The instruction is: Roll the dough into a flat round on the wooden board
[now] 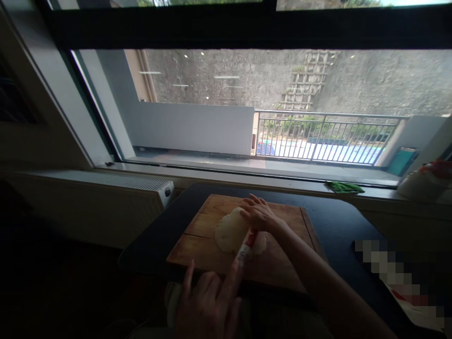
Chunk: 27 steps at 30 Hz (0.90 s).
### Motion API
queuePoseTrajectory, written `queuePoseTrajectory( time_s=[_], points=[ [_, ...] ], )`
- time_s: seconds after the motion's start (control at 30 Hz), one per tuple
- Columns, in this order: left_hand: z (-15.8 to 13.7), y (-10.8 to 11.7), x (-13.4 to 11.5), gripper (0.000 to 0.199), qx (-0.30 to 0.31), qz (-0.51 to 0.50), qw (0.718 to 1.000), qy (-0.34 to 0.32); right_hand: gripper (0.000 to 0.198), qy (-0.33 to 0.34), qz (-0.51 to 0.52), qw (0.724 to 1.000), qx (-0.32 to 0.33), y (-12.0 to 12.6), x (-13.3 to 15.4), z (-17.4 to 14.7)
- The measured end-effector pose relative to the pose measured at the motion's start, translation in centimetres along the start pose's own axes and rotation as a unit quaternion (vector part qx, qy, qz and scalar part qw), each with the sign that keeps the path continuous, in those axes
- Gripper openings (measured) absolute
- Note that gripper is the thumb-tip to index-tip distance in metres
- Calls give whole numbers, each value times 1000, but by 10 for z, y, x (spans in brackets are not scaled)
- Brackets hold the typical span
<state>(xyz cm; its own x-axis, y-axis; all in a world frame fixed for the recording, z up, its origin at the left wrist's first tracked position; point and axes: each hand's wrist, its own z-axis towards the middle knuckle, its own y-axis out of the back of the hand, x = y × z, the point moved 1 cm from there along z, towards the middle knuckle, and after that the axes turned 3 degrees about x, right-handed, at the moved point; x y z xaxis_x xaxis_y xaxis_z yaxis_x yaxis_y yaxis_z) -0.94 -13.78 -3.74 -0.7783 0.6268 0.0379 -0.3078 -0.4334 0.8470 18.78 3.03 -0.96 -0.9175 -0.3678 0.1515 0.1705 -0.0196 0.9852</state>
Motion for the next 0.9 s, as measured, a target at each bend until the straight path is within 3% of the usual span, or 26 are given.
queuePoseTrajectory(
  time_s=[0.1, 0.2, 0.3, 0.4, 0.5, 0.6, 0.9],
  points=[
    [1, 11, 14, 49, 23, 25, 999, 0, 51, 4, 4, 1000, 1, -1, 24, 40],
    [1, 14, 16, 50, 30, 23, 999, 11, 56, 8, 7, 1000, 4, -3, 33, 52],
    [1, 9, 4, 52, 21, 6, 1000, 7, 53, 5, 6, 1000, 1, 0, 21, 29],
    [-1, -3, -12, 52, -2, -25, 1000, 2, 44, -3, 1, 1000, 7, 3, -4, -16],
    [-2, -15, -24, 54, -15, -42, 999, -26, 47, -25, -4, 1000, 9, 2, -27, -57],
    [-3, -18, -26, 54, -12, -45, 998, -45, 51, -48, -7, 999, 4, 0, -34, -67],
    [-9, 8, 14, 55, 49, 7, 999, 8, 51, -37, -1, 999, 14, -3, 36, 41]
  ],
)
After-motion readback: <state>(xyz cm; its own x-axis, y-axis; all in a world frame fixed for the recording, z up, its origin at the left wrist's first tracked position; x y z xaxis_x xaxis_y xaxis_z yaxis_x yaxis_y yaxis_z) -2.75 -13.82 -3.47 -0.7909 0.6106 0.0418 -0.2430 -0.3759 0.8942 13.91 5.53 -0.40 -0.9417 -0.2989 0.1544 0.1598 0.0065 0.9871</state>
